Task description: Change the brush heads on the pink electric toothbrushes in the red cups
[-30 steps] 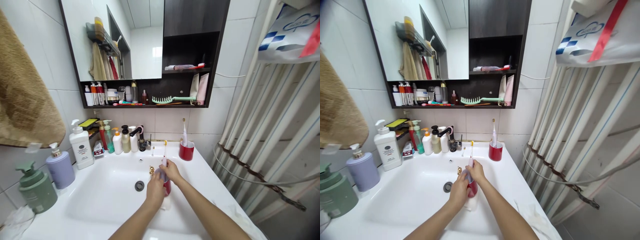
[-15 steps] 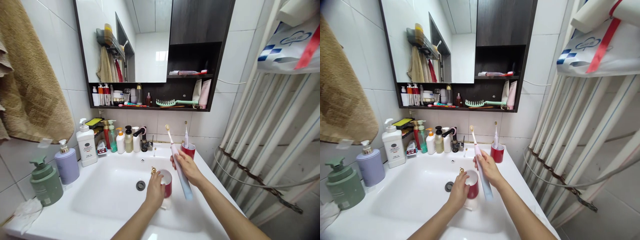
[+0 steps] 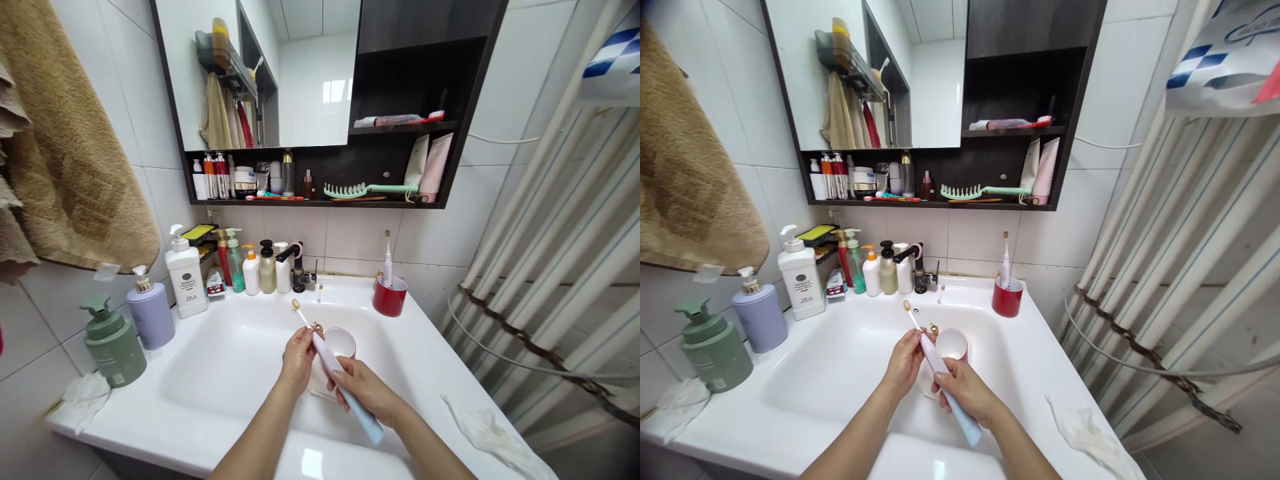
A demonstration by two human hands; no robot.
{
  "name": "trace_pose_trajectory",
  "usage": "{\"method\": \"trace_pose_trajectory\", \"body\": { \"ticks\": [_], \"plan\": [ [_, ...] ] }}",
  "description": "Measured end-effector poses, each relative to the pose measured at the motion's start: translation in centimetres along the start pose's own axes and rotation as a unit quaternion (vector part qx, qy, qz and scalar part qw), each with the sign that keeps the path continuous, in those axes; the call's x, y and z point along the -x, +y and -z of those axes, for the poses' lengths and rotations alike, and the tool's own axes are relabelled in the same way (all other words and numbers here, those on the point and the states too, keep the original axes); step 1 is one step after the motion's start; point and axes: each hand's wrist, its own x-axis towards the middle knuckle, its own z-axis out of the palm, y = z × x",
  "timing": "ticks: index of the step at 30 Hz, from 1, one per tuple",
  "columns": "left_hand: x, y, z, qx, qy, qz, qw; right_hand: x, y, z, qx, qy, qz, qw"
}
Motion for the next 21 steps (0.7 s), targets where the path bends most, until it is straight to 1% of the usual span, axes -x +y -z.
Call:
{"method": "trace_pose_trajectory", "body": {
  "ticks": [2,5,8,10,13,17,21],
  "plan": [
    [-0.4,0.4,0.3,0.025,0.026,-0.009,0.999,0.0,0.4,0.1,0.045,0.007,0.001,0.999],
    [-1.0,0.7,0.6,0.047,0.056,-0.017,0.997,-0.3,0.9,-0.2,0.123,0.056,0.027,0.990],
    [-1.3,0.8,0.8,0.056,0.071,-0.015,0.996,-0.6,1.1,-0.7,0.181,0.093,0.059,0.977],
    [-1.3,0.8,0.8,0.052,0.071,-0.017,0.996,-0.7,1.1,-0.9,0.184,0.088,0.062,0.977],
    [-1.3,0.8,0.8,0.042,0.067,-0.022,0.997,-0.7,1.2,-1.0,0.163,0.066,0.039,0.984],
    [-1.2,0.8,0.7,0.068,0.080,-0.020,0.994,-0.6,1.4,-1.0,0.192,0.093,0.057,0.975],
    [-1.1,0.7,0.6,0.106,0.106,-0.010,0.989,-0.5,1.4,-1.3,0.200,0.089,0.047,0.975]
  ]
}}
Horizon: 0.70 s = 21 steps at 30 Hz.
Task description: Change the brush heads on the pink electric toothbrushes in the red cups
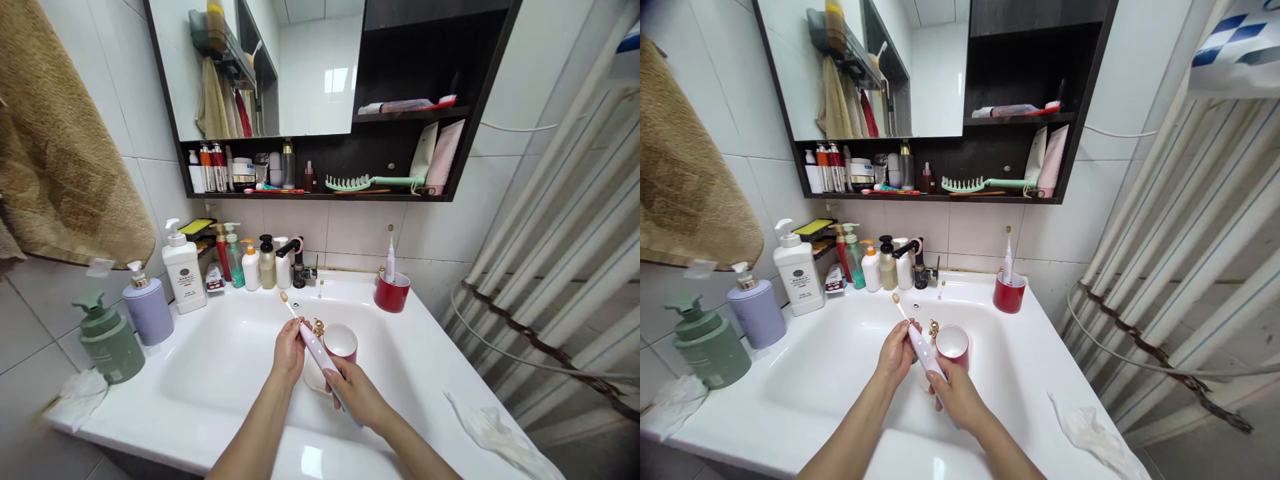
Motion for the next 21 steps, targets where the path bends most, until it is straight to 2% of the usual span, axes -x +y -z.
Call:
{"method": "trace_pose_trajectory", "body": {
  "ticks": [4,8,12,15,18,21],
  "plan": [
    [-0.1,0.0,-0.1,0.017,0.030,0.010,0.999,0.0,-0.1,-0.3,0.036,0.040,0.014,0.998],
    [-0.1,0.1,-0.2,0.014,0.035,0.009,0.999,0.0,0.0,-0.5,0.010,0.004,-0.002,1.000],
    [0.1,-0.1,-0.3,0.016,0.046,0.012,0.999,0.0,0.0,-0.5,0.022,0.028,-0.001,0.999],
    [-0.2,0.0,-0.2,0.017,0.044,0.006,0.999,0.1,0.0,-0.4,-0.007,-0.003,-0.007,1.000],
    [-1.0,0.8,0.4,0.024,0.057,-0.013,0.998,0.4,0.2,-0.2,-0.003,-0.024,-0.011,1.000],
    [-1.8,1.8,1.2,0.012,0.082,-0.018,0.996,0.6,0.4,-0.1,0.014,-0.017,-0.015,1.000]
  ]
}}
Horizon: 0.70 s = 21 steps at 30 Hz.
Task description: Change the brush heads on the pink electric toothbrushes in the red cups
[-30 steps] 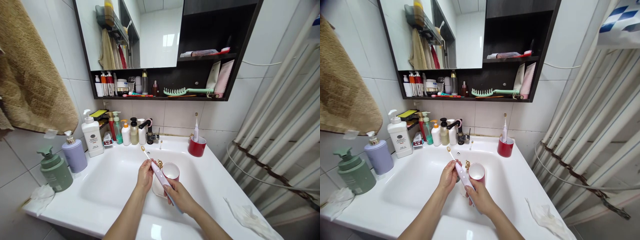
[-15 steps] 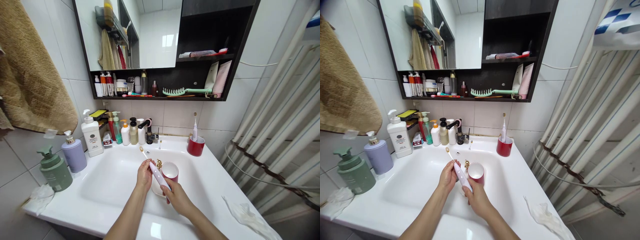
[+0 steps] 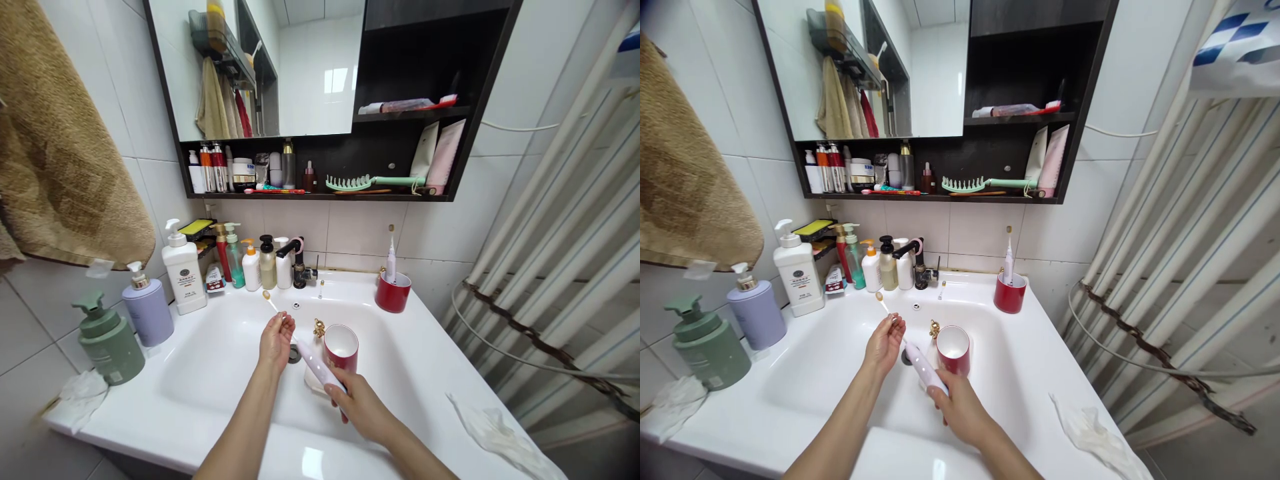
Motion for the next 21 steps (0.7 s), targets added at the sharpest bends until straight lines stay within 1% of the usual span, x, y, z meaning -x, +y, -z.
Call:
{"method": "trace_pose_trajectory", "body": {
  "ticks": [2,4,7,9,12,14,16,19,21],
  "plan": [
    [-0.3,0.2,0.4,-0.036,-0.013,0.014,0.999,0.0,-0.1,0.2,-0.023,0.008,0.010,1.000],
    [-0.3,-0.2,0.6,-0.091,-0.039,0.039,0.994,-0.1,-0.5,0.6,-0.056,0.022,0.030,0.998],
    [-0.4,-1.2,0.0,-0.196,-0.069,0.085,0.975,0.0,-1.2,1.8,-0.087,0.047,0.046,0.994],
    [-0.8,-1.9,-1.1,-0.293,-0.076,0.096,0.948,0.1,-1.2,2.8,-0.103,0.067,0.041,0.992],
    [-2.3,-2.7,-3.3,-0.425,-0.083,0.095,0.897,0.3,-0.5,3.9,-0.129,0.109,0.017,0.986],
    [-3.8,-3.4,-4.9,-0.468,-0.084,0.092,0.875,0.2,0.2,4.2,-0.149,0.139,0.001,0.979],
    [-5.6,-4.4,-6.6,-0.499,-0.074,0.083,0.859,0.0,0.7,4.3,-0.167,0.153,-0.002,0.974],
    [-8.4,-6.1,-8.6,-0.555,-0.046,0.056,0.829,-0.4,0.8,4.5,-0.173,0.157,0.022,0.972],
    [-10.1,-7.3,-9.6,-0.586,-0.031,0.038,0.809,-0.5,0.5,4.6,-0.170,0.164,0.045,0.971]
  ]
}}
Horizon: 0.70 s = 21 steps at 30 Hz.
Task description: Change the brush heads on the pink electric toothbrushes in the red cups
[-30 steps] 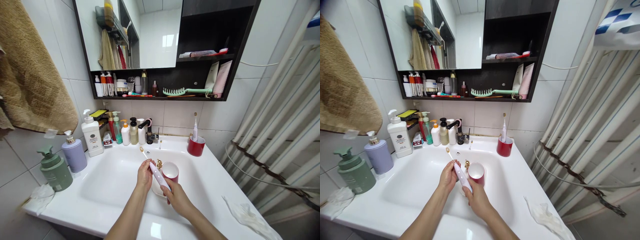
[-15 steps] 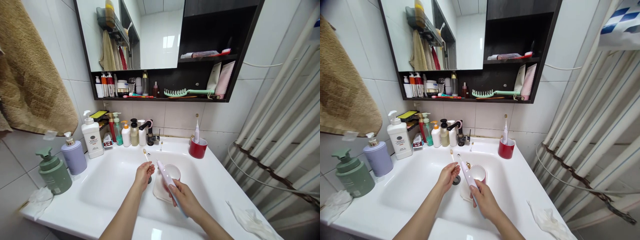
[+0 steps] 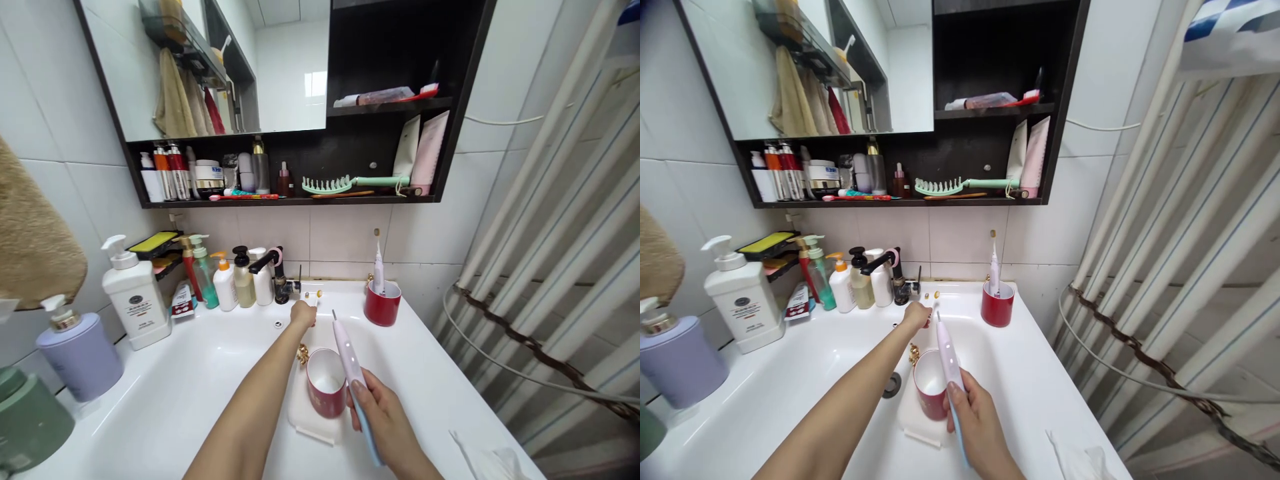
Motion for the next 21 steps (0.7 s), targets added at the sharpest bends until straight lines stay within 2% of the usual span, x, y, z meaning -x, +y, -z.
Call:
{"method": "trace_pose_trajectory", "body": {
  "ticks": [3,6,10,13,17,21],
  "plan": [
    [-2.1,0.4,-1.3,-0.032,0.031,-0.014,0.999,0.0,-0.4,0.1,0.000,0.003,0.020,1.000],
    [-3.0,0.2,-1.7,-0.034,0.065,-0.048,0.996,0.1,-0.4,0.3,0.007,0.003,0.023,1.000],
    [-2.9,-0.4,-1.1,-0.007,0.098,-0.099,0.990,0.2,-0.1,0.2,0.022,-0.015,0.031,0.999],
    [-2.4,-0.7,-0.2,0.027,0.110,-0.110,0.988,0.2,-0.1,0.1,0.024,-0.019,0.037,0.999],
    [-1.6,-1.1,0.9,0.076,0.096,-0.083,0.989,0.3,0.0,0.1,0.028,-0.022,0.037,0.999],
    [0.9,-2.0,2.7,0.131,0.040,-0.034,0.990,0.3,0.2,0.1,0.049,-0.038,0.032,0.998]
  ]
}}
